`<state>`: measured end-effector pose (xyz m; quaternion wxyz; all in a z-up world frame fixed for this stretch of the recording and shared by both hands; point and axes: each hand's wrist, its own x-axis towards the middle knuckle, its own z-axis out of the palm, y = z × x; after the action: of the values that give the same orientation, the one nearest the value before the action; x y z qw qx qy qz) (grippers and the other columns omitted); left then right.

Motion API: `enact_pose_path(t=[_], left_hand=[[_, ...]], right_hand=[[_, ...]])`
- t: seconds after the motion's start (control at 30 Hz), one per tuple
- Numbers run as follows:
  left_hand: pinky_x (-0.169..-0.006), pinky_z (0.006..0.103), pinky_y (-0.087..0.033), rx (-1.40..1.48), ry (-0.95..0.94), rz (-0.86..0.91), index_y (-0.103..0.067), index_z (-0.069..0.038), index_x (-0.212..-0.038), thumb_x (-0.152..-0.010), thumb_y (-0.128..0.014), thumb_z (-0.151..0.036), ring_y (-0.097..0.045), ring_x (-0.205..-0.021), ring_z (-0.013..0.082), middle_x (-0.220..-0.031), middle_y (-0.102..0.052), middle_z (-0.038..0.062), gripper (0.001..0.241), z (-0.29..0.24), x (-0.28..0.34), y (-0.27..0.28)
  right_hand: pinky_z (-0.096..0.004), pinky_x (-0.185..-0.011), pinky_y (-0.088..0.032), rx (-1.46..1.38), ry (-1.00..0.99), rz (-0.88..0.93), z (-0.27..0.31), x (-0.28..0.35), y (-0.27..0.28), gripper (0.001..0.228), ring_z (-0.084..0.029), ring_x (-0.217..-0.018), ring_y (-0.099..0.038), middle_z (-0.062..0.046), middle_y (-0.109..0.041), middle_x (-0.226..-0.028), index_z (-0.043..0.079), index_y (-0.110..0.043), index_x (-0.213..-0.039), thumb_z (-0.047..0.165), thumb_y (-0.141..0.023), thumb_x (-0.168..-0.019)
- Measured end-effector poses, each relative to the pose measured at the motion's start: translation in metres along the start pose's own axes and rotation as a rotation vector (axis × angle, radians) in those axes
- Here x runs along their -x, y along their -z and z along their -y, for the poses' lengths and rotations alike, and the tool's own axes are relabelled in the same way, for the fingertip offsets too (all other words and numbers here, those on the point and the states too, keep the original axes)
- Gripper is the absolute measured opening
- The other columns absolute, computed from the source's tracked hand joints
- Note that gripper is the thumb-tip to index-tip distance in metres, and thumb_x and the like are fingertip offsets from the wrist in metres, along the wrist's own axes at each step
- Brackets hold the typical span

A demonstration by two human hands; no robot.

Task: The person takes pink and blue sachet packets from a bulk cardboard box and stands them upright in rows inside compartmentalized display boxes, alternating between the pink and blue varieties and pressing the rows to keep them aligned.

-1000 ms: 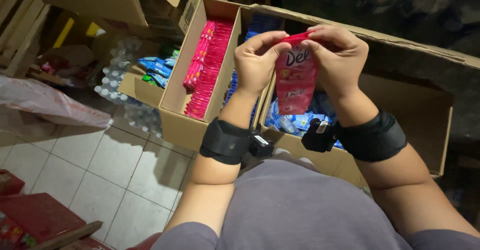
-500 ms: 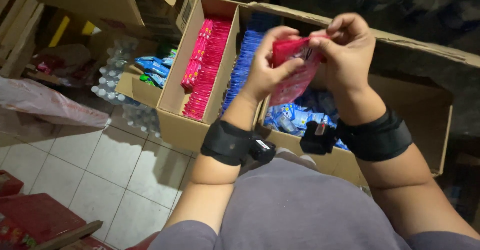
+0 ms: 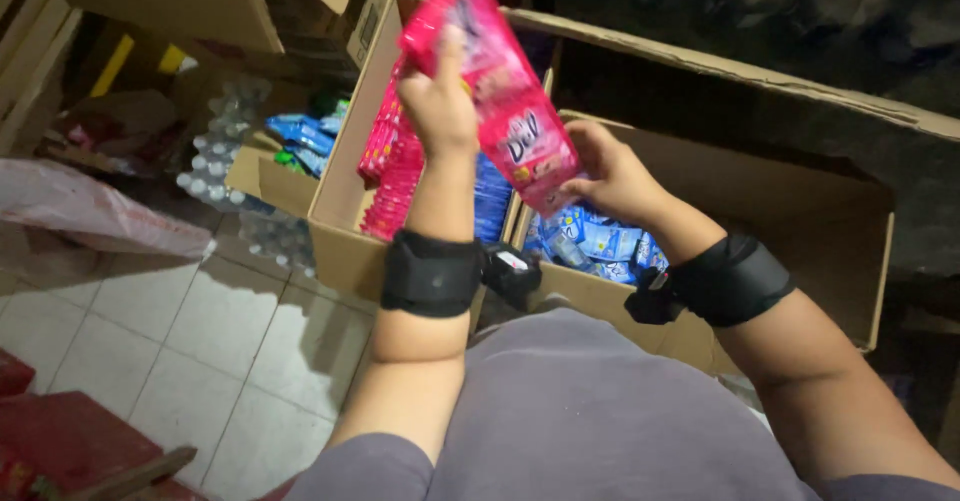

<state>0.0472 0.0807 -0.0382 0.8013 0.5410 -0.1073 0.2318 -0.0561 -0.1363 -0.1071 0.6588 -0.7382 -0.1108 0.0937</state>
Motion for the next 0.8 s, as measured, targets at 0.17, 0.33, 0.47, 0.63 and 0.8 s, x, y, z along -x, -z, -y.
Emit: enact_pose_path(t=[0.17, 0.33, 0.47, 0.63, 0.8], left_hand=[[-0.075, 0.0307, -0.057, -0.188, -0.065, -0.223, -0.076, 0.004, -0.104, -0.101, -0.069, -0.023, -0.070, -0.079, 0.0123, -0.093, -0.078, 0.006, 0.028, 0.008, -0.013, 0.024], [-0.066, 0.0311, -0.056, -0.376, 0.020, -0.141, -0.074, 0.003, -0.091, -0.100, -0.068, -0.032, -0.070, -0.069, 0.0125, -0.082, -0.076, 0.004, 0.036, 0.028, -0.002, 0.032], [-0.052, 0.0312, -0.048, -0.265, 0.341, 0.182, -0.074, 0.001, -0.090, -0.105, -0.062, -0.040, -0.062, -0.058, 0.0137, -0.074, -0.071, 0.004, 0.045, 0.040, 0.018, 0.023], [-0.080, 0.0310, -0.061, 0.137, 0.497, 0.520, -0.061, -0.004, -0.128, -0.099, -0.063, -0.035, -0.072, -0.091, 0.0135, -0.109, -0.073, 0.006, 0.043, 0.031, 0.045, 0.003], [-0.109, 0.0286, -0.051, 0.351, 0.546, 0.782, -0.059, -0.004, -0.143, -0.110, -0.053, -0.041, -0.066, -0.121, 0.0145, -0.132, -0.070, 0.009, 0.051, 0.028, 0.059, 0.003]], right_hand=[[-0.031, -0.094, -0.059, 0.073, 0.145, -0.035, 0.043, 0.022, -0.007, 0.061, -0.016, -0.115, -0.069, -0.009, -0.069, -0.124, 0.008, -0.050, -0.139, -0.017, -0.067, -0.085], [-0.029, -0.078, -0.057, 0.364, 0.403, -0.075, 0.094, 0.033, -0.009, 0.033, -0.016, -0.093, -0.069, -0.006, -0.070, -0.101, 0.005, -0.075, -0.110, -0.014, -0.078, -0.083], [-0.028, -0.076, -0.051, 0.444, 0.466, -0.309, 0.096, 0.014, 0.001, 0.020, -0.017, -0.094, -0.062, -0.008, -0.059, -0.103, 0.003, -0.076, -0.098, -0.008, -0.083, -0.082], [-0.035, -0.092, -0.051, 0.537, 0.720, -0.416, 0.122, 0.001, 0.003, 0.017, -0.027, -0.124, -0.057, -0.022, -0.052, -0.129, -0.002, -0.066, -0.088, -0.006, -0.079, -0.079], [-0.026, -0.086, -0.056, 0.348, 0.459, -0.461, 0.079, -0.002, 0.014, 0.013, -0.014, -0.099, -0.068, -0.010, -0.071, -0.112, -0.002, -0.069, -0.095, -0.004, -0.081, -0.092]])
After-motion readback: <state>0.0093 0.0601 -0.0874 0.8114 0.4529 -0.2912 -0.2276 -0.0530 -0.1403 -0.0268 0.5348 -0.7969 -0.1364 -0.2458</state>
